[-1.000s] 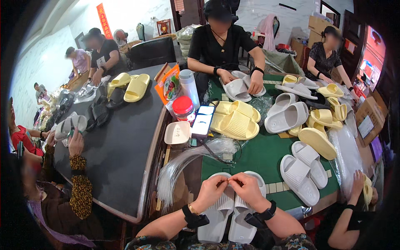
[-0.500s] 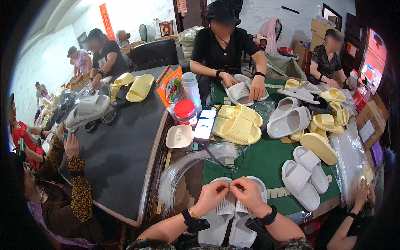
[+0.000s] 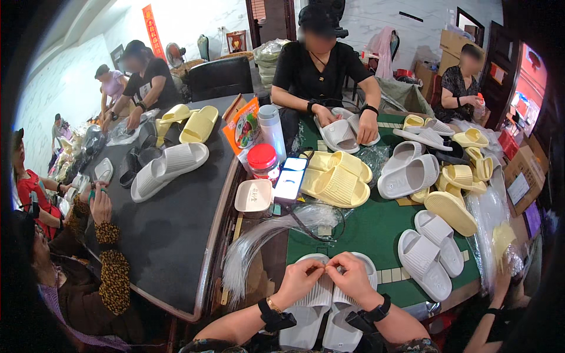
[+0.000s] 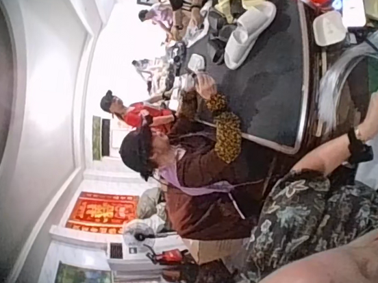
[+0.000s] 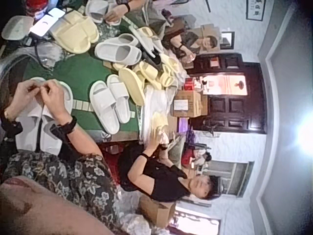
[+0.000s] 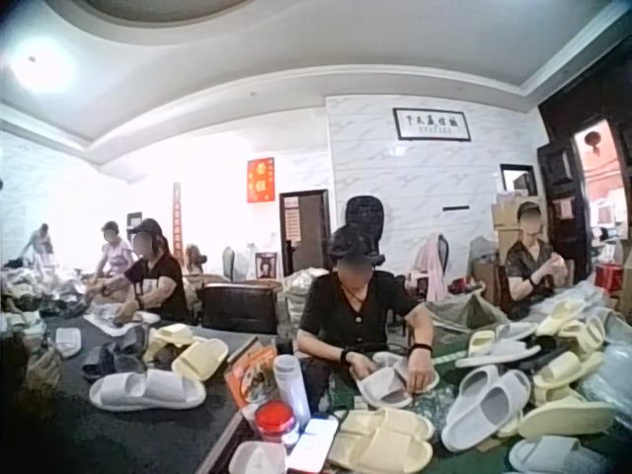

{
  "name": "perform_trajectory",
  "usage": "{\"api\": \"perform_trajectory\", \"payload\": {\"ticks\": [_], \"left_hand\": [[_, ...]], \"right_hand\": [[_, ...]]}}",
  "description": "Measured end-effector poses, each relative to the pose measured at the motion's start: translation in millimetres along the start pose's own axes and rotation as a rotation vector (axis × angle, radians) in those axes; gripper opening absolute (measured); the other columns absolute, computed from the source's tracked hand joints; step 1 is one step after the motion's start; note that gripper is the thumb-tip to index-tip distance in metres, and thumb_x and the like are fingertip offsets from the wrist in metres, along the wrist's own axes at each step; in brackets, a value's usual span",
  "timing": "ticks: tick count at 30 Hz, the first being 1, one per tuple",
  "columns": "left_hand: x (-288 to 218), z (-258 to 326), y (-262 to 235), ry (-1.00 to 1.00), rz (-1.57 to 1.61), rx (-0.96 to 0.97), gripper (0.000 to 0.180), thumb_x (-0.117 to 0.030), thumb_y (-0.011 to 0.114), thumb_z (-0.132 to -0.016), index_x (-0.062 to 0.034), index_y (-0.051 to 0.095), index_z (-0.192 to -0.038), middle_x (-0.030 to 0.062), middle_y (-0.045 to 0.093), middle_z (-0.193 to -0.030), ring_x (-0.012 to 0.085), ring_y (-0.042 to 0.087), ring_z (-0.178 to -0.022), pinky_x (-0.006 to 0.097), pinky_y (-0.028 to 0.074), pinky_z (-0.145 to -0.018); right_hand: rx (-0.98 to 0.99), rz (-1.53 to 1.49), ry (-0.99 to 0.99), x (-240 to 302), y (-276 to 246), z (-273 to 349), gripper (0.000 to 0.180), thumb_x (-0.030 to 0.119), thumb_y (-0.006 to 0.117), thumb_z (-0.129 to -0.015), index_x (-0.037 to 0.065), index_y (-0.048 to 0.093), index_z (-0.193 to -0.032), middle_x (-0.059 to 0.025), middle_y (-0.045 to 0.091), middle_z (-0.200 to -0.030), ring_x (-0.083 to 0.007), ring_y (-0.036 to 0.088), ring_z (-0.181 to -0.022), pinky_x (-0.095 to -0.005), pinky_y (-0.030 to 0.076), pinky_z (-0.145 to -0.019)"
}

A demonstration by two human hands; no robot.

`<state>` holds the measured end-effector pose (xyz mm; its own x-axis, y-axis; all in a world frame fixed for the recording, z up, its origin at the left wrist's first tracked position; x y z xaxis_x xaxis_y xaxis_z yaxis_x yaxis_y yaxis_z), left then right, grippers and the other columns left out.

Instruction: Tagging and inspecting slippers on a production line table.

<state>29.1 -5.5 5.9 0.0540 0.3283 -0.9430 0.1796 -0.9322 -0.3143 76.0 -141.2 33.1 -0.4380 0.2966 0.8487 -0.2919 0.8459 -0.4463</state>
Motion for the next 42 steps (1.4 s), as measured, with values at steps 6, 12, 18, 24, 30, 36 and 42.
{"api": "perform_trajectory", "payload": {"ticks": [6,12,18,24,30,36,42], "left_hand": [[5,2,1,-0.002,-0.015,-0.005,0.013,-0.007,0.067,-0.084,0.0002,0.069,-0.095,0.0097,0.07,-0.083,0.0121,0.064,-0.07,0.027,0.052,-0.065],[8,1,1,-0.069,-0.02,0.0,0.012,-0.007,0.068,-0.084,0.0004,0.069,-0.094,0.01,0.07,-0.083,0.0122,0.064,-0.07,0.027,0.052,-0.065],[4,2,0,0.007,-0.019,-0.035,0.012,-0.006,0.068,-0.084,0.001,0.068,-0.093,0.0106,0.069,-0.082,0.0125,0.064,-0.069,0.027,0.051,-0.062],[6,2,0,-0.037,-0.02,-0.026,0.012,-0.006,0.068,-0.083,0.001,0.068,-0.093,0.0093,0.07,-0.081,0.0126,0.064,-0.068,0.027,0.05,-0.062],[7,2,-1,-0.042,0.014,-0.053,0.012,-0.007,0.068,-0.083,0.0009,0.068,-0.092,0.0098,0.069,-0.08,0.0128,0.064,-0.067,0.027,0.05,-0.061],[6,2,0,-0.021,-0.04,-0.032,0.011,-0.008,0.069,-0.083,0.0006,0.068,-0.091,0.009,0.069,-0.08,0.0119,0.064,-0.067,0.027,0.05,-0.062],[3,1,-2,-0.04,0.03,-0.068,0.012,-0.007,0.069,-0.084,0.0013,0.067,-0.092,0.0077,0.069,-0.078,0.0109,0.063,-0.067,0.026,0.05,-0.062]], "right_hand": [[0.017,-0.002,-0.036,1,2,0,0.01,0.011,0.069,-0.076,0.002,0.065,-0.079,-0.011,0.063,-0.078,-0.0286,0.06,-0.075,-0.0375,0.048,-0.066],[0.03,0.047,-0.06,4,0,0,0.011,0.009,0.069,-0.075,0.0,0.065,-0.08,-0.0111,0.064,-0.079,-0.0266,0.062,-0.074,-0.0347,0.048,-0.066],[0.023,0.037,0.008,2,1,-1,0.01,0.009,0.069,-0.075,0.001,0.065,-0.08,-0.0111,0.064,-0.079,-0.0266,0.062,-0.075,-0.0351,0.049,-0.067],[0.016,0.015,-0.069,4,2,0,0.009,0.01,0.069,-0.074,0.002,0.065,-0.076,-0.0108,0.064,-0.077,-0.0285,0.061,-0.074,-0.0376,0.048,-0.067],[0.025,0.055,-0.002,-3,2,0,0.011,0.01,0.068,-0.076,0.0,0.066,-0.08,-0.0115,0.064,-0.08,-0.0259,0.062,-0.076,-0.0346,0.048,-0.067],[0.035,0.038,0.003,-4,4,0,0.012,0.011,0.068,-0.076,0.0,0.066,-0.08,-0.0114,0.064,-0.08,-0.026,0.062,-0.075,-0.0347,0.048,-0.065],[0.018,0.04,0.011,-4,2,0,0.012,0.01,0.069,-0.076,-0.001,0.066,-0.081,-0.0109,0.064,-0.079,-0.0243,0.062,-0.073,-0.0336,0.048,-0.064]]}}
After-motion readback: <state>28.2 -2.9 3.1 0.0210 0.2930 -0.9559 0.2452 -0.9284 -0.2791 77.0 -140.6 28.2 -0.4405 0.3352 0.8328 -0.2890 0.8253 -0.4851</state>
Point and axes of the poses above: each hand's wrist, its own z-axis away from the middle knuckle, its own y-axis out of the palm, x = y × z, the point moved 8 cm from there along -z, towards the middle knuckle
